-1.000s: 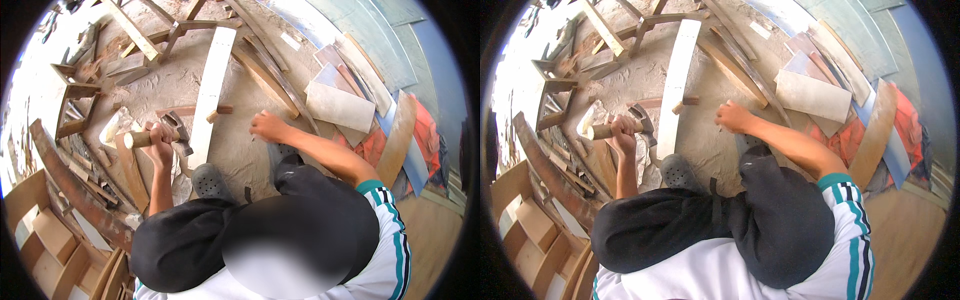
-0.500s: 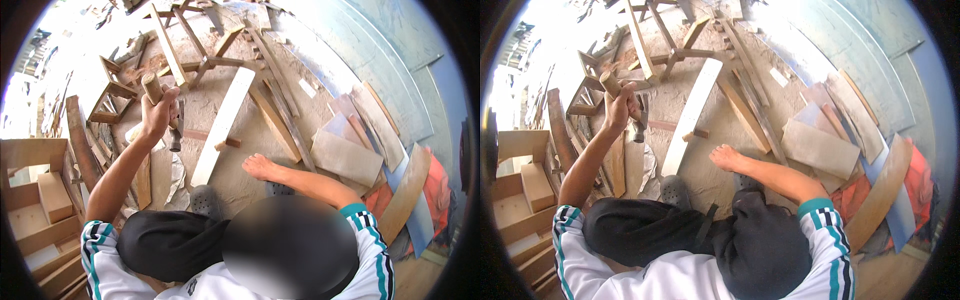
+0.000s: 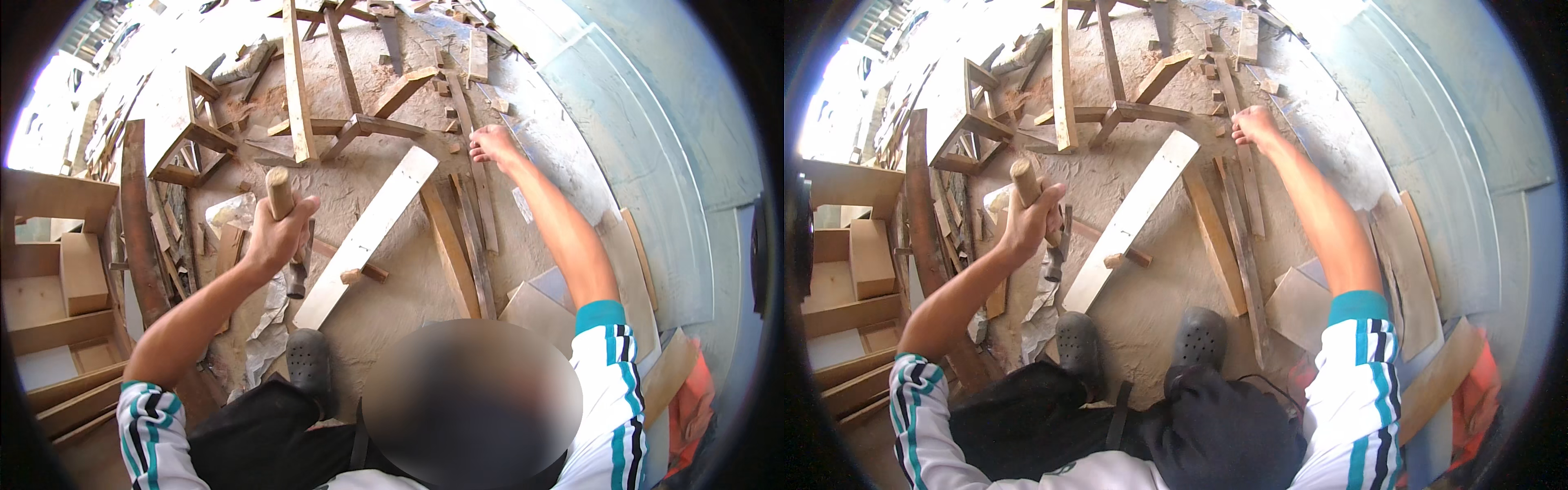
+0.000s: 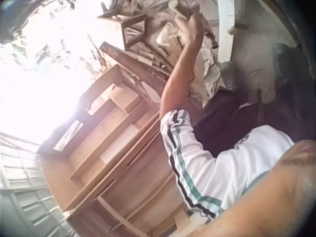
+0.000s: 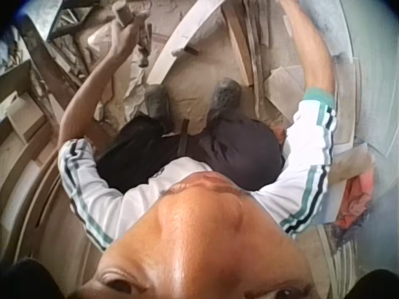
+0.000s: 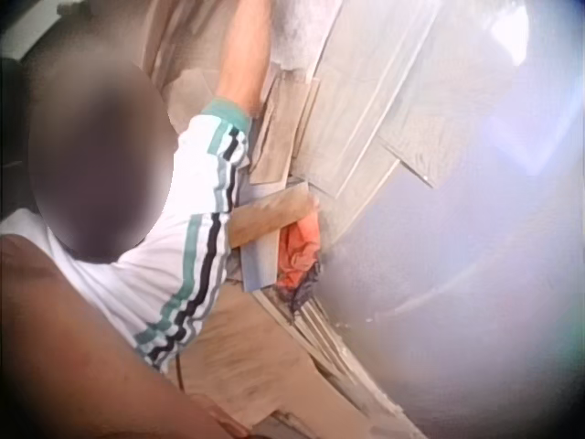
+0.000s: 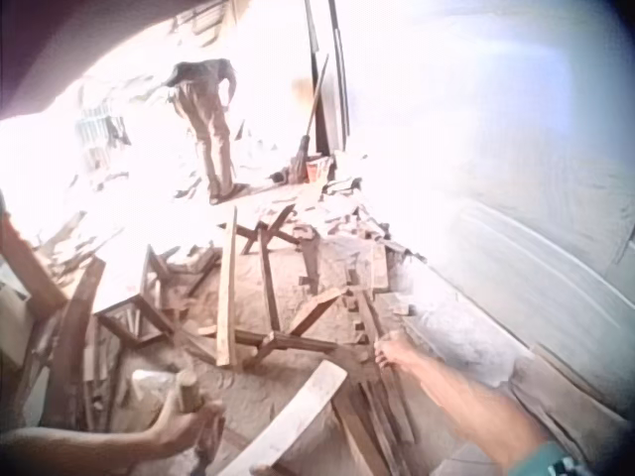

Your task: The person hammers nails into a white wooden plank using a hammer. They repeatedly position the plank, strike nails, and adjust the wood on the floor.

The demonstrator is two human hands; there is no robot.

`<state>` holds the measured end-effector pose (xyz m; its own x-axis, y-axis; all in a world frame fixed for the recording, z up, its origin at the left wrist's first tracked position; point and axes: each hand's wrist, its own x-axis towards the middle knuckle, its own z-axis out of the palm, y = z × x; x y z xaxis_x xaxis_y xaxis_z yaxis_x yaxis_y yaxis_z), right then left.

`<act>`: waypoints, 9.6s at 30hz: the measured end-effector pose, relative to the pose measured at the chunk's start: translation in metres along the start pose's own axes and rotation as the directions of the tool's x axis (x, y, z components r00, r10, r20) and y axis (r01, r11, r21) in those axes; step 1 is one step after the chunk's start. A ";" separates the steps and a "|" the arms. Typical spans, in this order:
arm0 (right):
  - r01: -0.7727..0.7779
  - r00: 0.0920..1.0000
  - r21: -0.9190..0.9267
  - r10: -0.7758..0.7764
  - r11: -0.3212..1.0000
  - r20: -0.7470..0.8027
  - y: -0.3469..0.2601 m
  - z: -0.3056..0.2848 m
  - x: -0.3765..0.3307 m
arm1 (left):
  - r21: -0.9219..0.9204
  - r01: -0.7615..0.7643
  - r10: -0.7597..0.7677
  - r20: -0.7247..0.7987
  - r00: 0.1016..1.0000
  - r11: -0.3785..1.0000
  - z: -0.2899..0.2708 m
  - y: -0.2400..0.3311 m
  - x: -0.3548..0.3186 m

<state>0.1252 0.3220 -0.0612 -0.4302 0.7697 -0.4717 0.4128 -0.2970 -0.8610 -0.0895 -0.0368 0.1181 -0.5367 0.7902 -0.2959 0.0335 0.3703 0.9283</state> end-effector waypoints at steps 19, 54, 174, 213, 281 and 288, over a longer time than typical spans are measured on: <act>0.526 0.845 -0.477 -0.496 0.704 0.200 -0.054 0.063 0.048 | -0.365 -0.068 -0.221 -0.691 0.688 0.929 0.030 -0.065 -0.016; 0.358 0.809 -0.052 -0.282 0.932 0.516 -0.021 0.164 -0.157 | 0.685 -0.076 0.285 -0.197 0.938 0.725 0.056 -0.203 -0.074; -0.139 0.906 0.662 -0.175 0.737 0.385 -0.058 0.186 -0.134 | -0.488 0.384 -0.552 -0.266 0.790 0.784 0.080 -0.167 -0.031; 0.236 0.970 -0.770 -0.104 0.593 0.218 0.063 0.016 -0.207 | 0.201 0.043 -0.074 0.149 0.986 0.979 0.104 -0.063 0.059; -0.168 0.844 -0.877 -0.393 0.451 -0.364 0.035 0.213 -0.078 | 0.165 0.103 -0.152 0.323 0.934 0.981 0.091 -0.028 0.056; -0.163 0.844 -0.888 -0.405 0.430 -0.351 0.034 0.210 -0.076 | 0.067 0.011 -0.028 0.260 0.965 0.998 0.086 -0.036 0.043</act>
<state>0.0035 0.1343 -0.0948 -0.2487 0.9684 0.0170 0.9605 0.2488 -0.1245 -0.0418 0.0259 0.0525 -0.2996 0.8793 -0.3702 0.0839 0.4108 0.9079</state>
